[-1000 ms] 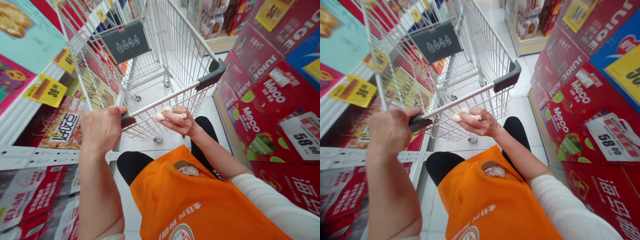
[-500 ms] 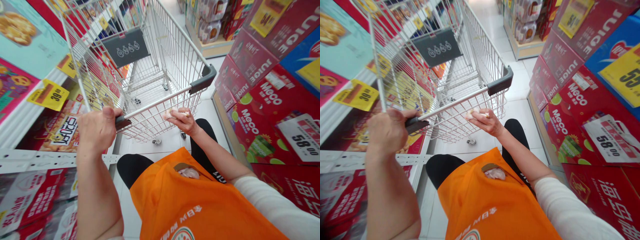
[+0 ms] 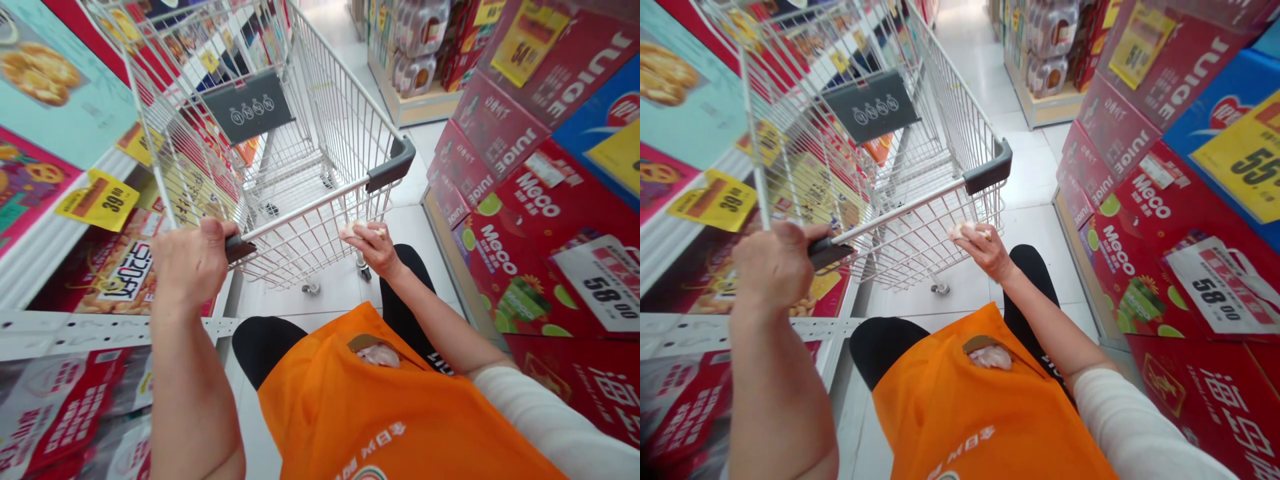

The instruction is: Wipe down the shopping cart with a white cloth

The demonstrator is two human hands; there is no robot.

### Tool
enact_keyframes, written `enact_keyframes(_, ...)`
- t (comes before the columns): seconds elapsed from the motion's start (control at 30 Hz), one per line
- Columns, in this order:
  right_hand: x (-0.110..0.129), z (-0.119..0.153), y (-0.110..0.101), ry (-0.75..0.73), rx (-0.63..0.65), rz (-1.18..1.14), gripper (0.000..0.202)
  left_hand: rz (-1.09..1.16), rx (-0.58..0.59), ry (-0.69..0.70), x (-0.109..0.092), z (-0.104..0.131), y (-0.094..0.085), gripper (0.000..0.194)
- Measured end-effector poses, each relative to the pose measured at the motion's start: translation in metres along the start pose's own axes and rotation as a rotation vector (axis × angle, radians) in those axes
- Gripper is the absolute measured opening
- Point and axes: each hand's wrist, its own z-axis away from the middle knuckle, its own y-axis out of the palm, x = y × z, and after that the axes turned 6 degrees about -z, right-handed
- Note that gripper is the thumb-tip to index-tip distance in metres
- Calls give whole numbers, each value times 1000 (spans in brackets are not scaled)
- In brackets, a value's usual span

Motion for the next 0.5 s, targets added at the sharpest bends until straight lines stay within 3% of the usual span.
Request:
enact_keyframes(0.1,-5,-5,-3,69,-1,4,31,-17,-13,-5,-1,-2,0,132)
enact_keyframes(0.27,-17,-20,-2,138,-172,64,26,-44,-51,33,1,-2,3,122)
enact_keyframes(0.43,-22,-3,2,117,-95,8,26,17,-59,65,5,-4,3,96)
enact_keyframes(0.5,-28,-5,-2,159,-121,-3,24,33,-72,69,6,-5,4,87)
